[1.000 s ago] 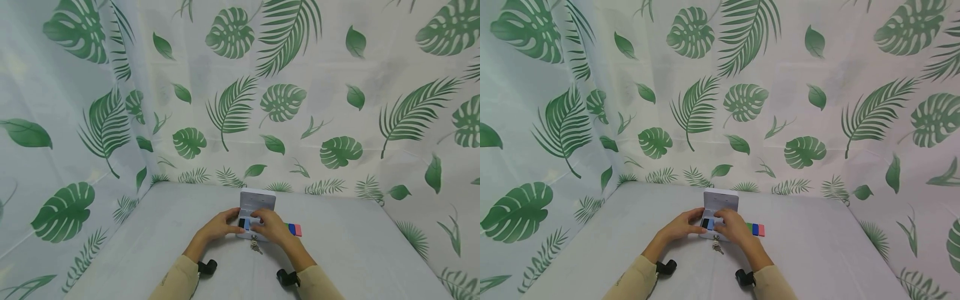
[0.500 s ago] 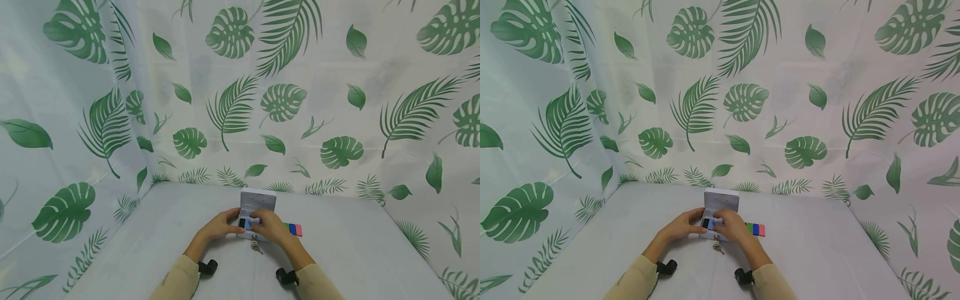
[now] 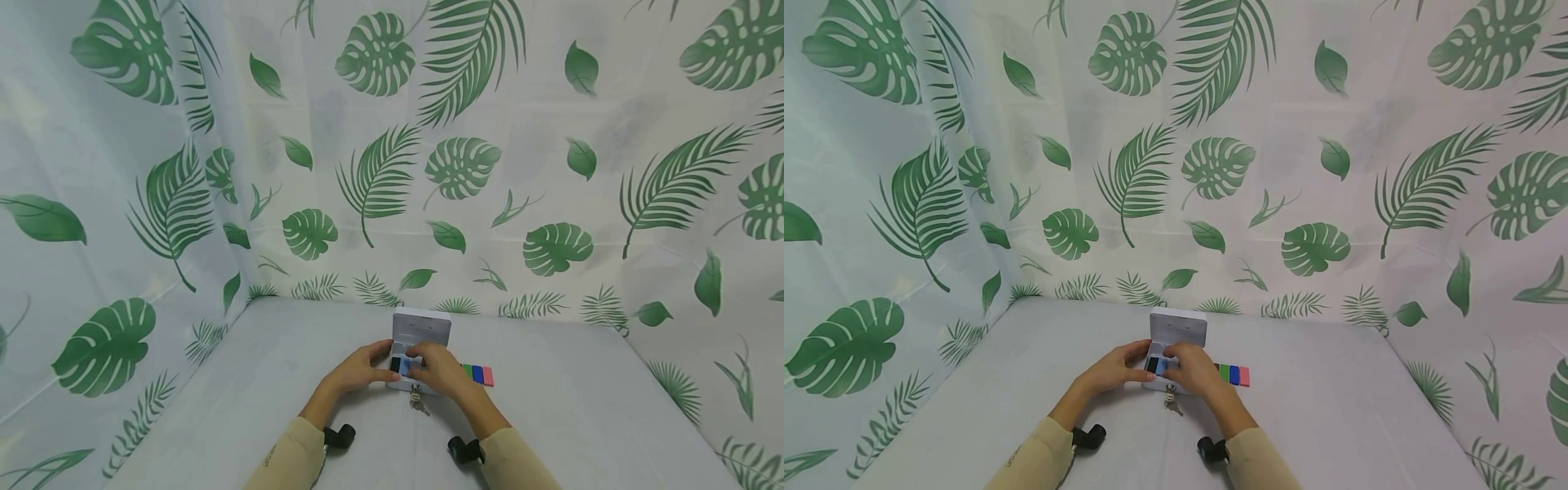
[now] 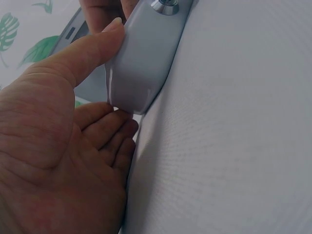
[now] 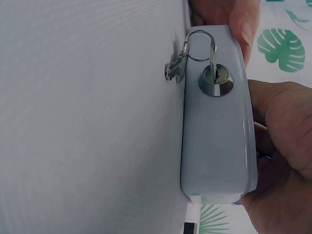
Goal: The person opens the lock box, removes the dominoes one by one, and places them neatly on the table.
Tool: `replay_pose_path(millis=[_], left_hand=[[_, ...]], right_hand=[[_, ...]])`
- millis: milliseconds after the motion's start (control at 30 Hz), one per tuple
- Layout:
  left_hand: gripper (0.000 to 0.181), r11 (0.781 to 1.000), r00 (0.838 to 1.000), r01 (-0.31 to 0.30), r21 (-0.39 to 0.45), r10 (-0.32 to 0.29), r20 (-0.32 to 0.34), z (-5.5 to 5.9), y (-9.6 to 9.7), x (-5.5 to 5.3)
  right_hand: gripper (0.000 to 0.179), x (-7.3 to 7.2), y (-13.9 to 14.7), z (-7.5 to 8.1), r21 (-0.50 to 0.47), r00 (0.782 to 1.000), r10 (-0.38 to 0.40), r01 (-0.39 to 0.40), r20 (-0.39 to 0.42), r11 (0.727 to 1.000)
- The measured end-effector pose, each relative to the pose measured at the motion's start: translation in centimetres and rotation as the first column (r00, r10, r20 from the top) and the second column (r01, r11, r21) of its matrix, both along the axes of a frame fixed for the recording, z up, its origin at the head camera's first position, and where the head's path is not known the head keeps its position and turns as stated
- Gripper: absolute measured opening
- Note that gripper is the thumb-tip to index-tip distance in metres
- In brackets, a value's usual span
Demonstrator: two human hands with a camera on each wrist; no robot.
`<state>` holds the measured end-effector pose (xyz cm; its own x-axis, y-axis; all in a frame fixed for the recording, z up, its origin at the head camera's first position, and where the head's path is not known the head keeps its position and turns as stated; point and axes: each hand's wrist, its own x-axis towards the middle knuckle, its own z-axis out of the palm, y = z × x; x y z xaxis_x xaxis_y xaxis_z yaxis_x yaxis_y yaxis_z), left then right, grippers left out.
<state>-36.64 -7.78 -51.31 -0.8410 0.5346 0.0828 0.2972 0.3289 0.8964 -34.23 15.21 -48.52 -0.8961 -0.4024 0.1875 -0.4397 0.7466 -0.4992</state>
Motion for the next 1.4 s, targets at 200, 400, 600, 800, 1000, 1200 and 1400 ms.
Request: replay_pose_path(millis=[200, 400, 600, 800, 1000, 1200, 1400], left_hand=[[0.086, 1.000, 1.000, 0.000, 0.002, 0.000, 0.005, -0.09, -0.01, -0.03], [0.087, 1.000, 1.000, -0.007, -0.004, 0.007, 0.003, -0.10, 0.00, -0.06], [0.087, 1.000, 1.000, -0.012, -0.017, 0.012, -0.004, -0.02, 0.02, -0.04], [0.086, 1.000, 1.000, 0.002, -0.019, -0.002, -0.022, 0.08, -0.01, -0.05], [0.086, 1.000, 0.999, 0.008, -0.021, -0.008, -0.031, 0.07, -0.04, -0.10], [0.087, 1.000, 1.000, 0.004, -0.016, -0.004, -0.008, 0.05, -0.06, -0.05], [0.087, 1.000, 1.000, 0.002, -0.011, -0.002, -0.006, 0.00, -0.01, -0.08]], right_hand=[[0.035, -0.05, -0.29, -0.04, 0.005, 1.000, -0.004, 0.004, 0.016, 1.000], [0.035, -0.02, -0.50, 0.11, 0.015, 0.999, -0.020, 0.019, 0.034, 1.000], [0.036, -0.18, -0.66, -0.07, 0.034, 0.999, -0.037, 0.036, 0.026, 0.999], [0.036, -0.17, -0.70, -0.13, 0.039, 0.999, -0.044, 0.044, 0.019, 0.998], [0.037, -0.26, -0.78, -0.14, 0.053, 0.998, -0.058, 0.057, 0.025, 0.997], [0.036, -0.35, -0.93, -0.16, 0.071, 0.998, -0.067, 0.067, 0.006, 0.995], [0.036, -0.36, -1.02, -0.13, 0.091, 0.996, -0.087, 0.086, 0.003, 0.992]])
